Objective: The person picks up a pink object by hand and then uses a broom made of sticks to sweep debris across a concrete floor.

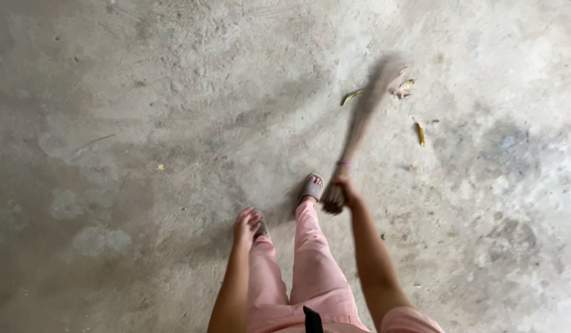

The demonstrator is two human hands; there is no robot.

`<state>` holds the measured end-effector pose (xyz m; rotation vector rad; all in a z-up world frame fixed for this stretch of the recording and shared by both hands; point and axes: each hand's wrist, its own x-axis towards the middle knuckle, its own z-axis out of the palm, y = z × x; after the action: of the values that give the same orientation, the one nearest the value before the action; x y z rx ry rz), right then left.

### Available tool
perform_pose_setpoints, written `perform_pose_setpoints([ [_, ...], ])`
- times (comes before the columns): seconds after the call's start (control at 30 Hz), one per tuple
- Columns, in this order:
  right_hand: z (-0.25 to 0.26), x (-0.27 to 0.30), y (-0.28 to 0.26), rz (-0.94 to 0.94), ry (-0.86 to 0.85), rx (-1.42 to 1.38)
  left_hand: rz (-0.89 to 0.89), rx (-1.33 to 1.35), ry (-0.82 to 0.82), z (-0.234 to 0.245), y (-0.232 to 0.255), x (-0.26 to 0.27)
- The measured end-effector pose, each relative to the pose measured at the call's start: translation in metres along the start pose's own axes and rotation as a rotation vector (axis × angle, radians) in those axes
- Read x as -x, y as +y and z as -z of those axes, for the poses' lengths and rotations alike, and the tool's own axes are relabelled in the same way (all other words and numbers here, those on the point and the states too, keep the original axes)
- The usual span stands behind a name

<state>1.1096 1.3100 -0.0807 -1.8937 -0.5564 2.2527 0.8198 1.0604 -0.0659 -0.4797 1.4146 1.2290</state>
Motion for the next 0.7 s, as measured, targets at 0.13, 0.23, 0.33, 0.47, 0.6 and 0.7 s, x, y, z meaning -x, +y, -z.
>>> perform_pose_setpoints([
  [0.13, -0.075, 0.005, 0.047, -0.119, -0.369, 0.2, -0.021, 0.016, -0.072, -0.064, -0.014, -0.021],
  [0.23, -0.13, 0.011, 0.073, -0.199, -0.66, 0.407, -0.135, 0.129, 0.022, -0.056, -0.012, -0.019],
  [0.33, -0.192, 0.008, 0.085, -0.222, -0.837, 0.647, -0.247, 0.209, 0.313, -0.01, 0.006, -0.008],
  [0.47, -0.278, 0.018, 0.118, -0.26, -0.826, 1.021, -0.316, 0.465, 0.422, 0.087, 0.024, 0.021],
  [0.6, -0.369, 0.014, 0.176, -0.213, -0.887, 1.163, -0.276, 0.507, 0.38, 0.177, 0.038, 0.035],
  [0.7, -0.426, -0.007, 0.214, -0.25, -0.913, 1.047, -0.265, 0.469, 0.313, 0.234, 0.044, 0.04],
])
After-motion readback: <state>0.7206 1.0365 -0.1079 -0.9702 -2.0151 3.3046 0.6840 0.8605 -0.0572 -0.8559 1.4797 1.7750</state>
